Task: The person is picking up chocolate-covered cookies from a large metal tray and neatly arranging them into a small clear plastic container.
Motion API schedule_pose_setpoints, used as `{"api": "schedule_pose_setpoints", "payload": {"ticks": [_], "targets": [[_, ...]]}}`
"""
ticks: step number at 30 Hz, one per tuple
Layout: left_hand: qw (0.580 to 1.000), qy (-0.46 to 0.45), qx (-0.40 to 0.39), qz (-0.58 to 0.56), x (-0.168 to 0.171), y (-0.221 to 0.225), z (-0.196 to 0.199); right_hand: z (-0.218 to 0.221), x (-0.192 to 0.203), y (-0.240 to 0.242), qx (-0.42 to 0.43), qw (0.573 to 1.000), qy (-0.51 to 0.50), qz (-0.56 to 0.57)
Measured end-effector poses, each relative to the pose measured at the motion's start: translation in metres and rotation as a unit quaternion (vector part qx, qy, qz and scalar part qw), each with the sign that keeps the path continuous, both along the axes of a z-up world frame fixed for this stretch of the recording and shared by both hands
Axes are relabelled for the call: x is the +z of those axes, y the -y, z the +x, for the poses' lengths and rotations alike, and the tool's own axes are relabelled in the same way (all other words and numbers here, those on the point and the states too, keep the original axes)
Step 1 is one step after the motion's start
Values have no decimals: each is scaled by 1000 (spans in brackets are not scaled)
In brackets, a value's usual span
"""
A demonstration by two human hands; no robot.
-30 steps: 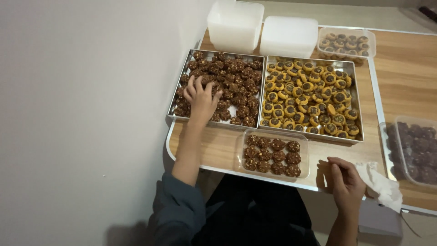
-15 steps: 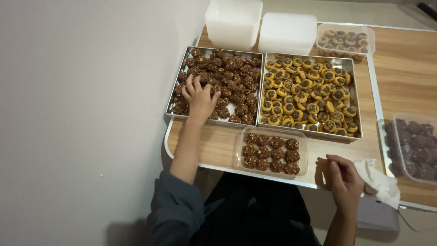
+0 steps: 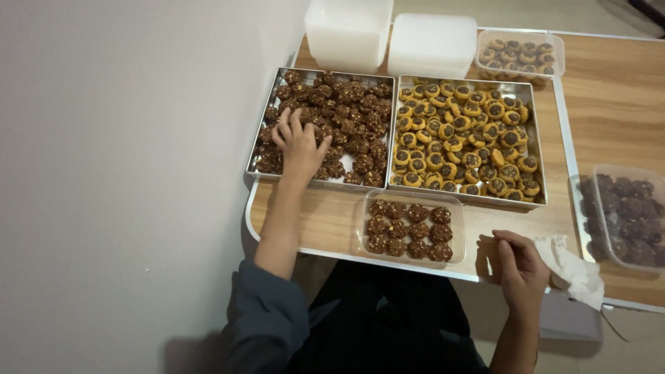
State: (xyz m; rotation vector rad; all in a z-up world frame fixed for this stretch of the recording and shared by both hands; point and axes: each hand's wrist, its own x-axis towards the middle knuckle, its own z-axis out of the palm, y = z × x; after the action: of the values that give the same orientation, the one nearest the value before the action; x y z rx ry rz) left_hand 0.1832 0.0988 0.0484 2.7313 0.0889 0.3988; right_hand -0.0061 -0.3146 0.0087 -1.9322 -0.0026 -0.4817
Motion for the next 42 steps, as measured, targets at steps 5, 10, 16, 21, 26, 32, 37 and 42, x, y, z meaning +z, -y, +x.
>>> {"api": "schedule_pose_setpoints", "payload": {"ticks": [5, 10, 16, 21, 26, 32, 37, 42], "targets": [[998, 54, -4, -29, 2, -1, -2, 0, -2, 3, 1, 1000, 1, -9], [993, 117, -18, -25, -1, -3, -3, 0, 4, 0, 2, 1000, 2, -9], [985, 165, -33, -24, -1, -4, -3, 0, 4, 1, 8, 1000, 20, -16], [989, 143, -26, -5, -7, -8, 1, -1, 5, 1, 6, 1000, 9, -14], [993, 108, -31, -32, -3, -5, -2, -1, 7, 0, 6, 1000, 9, -12], [998, 51, -22, -41, -7, -4, 2, 0, 7, 0, 9, 1000, 18, -16], [998, 49, -15, -42, -18, -7, 9, -1, 8, -2, 8, 1000, 14, -15], [999, 28, 4, -33, -21, -9, 12, -1, 5, 0, 8, 1000, 14, -13]]}}
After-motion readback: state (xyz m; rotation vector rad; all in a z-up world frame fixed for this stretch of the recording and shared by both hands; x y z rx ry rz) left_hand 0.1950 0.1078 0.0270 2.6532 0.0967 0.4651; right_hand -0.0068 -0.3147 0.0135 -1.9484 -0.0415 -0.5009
